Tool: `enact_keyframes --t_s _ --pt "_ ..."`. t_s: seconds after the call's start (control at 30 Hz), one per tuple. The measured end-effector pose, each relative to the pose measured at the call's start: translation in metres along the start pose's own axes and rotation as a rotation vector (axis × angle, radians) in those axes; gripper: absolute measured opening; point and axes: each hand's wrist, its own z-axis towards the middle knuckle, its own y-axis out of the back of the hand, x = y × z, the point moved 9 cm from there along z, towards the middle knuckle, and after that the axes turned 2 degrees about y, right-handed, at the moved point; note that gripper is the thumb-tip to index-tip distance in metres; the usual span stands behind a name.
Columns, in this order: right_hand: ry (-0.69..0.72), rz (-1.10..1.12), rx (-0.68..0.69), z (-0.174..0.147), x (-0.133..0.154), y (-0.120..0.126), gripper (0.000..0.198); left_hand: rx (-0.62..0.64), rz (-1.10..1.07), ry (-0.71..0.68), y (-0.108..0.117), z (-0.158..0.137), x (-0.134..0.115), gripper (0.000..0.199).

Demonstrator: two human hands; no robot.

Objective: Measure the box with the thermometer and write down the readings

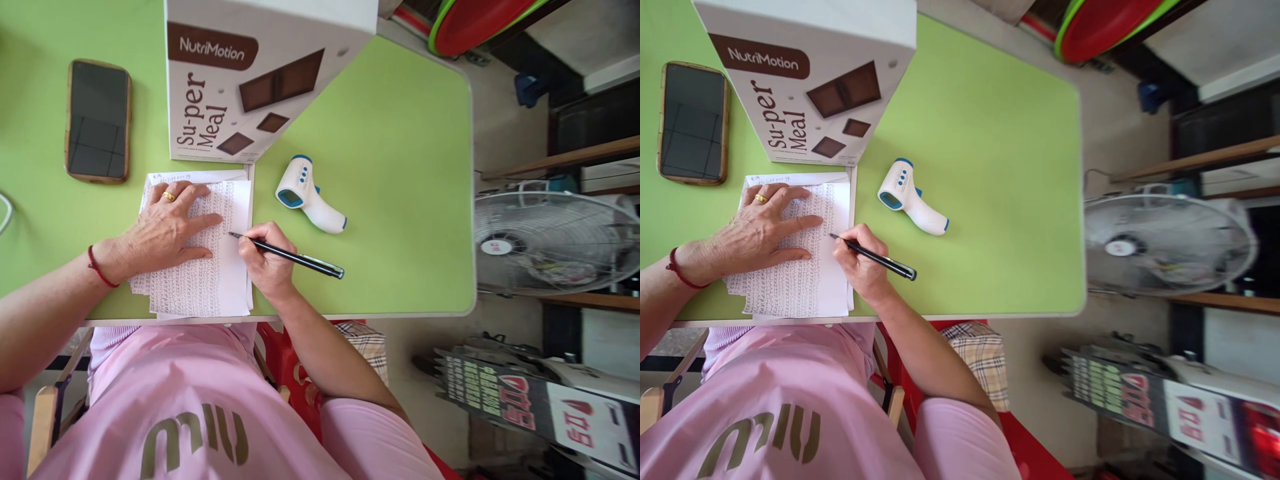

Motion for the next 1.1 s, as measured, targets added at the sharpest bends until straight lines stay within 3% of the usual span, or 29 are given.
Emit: enact_keyframes --t_s 0.13,0.27,0.4,0.53,0.67,0.9,1.0,1.1 --pt "0.04 -0.008 -0.11 -0.003 0.004 0.011 0.011 -0.02 0.03 -0.012 0.001 -0.001 0.002 0.049" --pt "0.214 -0.101 -0.105 0.002 0.018 0.018 0.011 -0.154 -0.017 -0.008 0.014 0.0 0.013 0.036" --pt "0.327 -0.332 0.053 0.015 0.017 0.015 0.025 -0.386 -0.066 0.098 0.039 -0.004 0.035 0.018" --pt "0.369 -0.53 0.299 0.025 0.001 0.003 0.037 -0.547 -0.105 0.211 0.051 -0.013 0.052 0.022" --pt "0.383 -0.66 0.514 0.022 -0.011 -0.016 0.043 -0.61 -0.165 0.28 0.051 -0.019 0.062 0.044" --pt "0.294 -0.711 0.641 0.024 -0.01 -0.021 0.053 -0.547 -0.228 0.242 0.043 -0.016 0.063 0.062" --pt "0.222 -0.571 0.57 0.043 -0.008 -0.01 0.057 -0.499 -0.249 0.235 0.039 -0.015 0.064 0.073" --pt "0.166 -0.399 0.311 0.072 -0.009 0.004 0.049 -0.463 -0.265 0.253 0.033 -0.016 0.069 0.081"
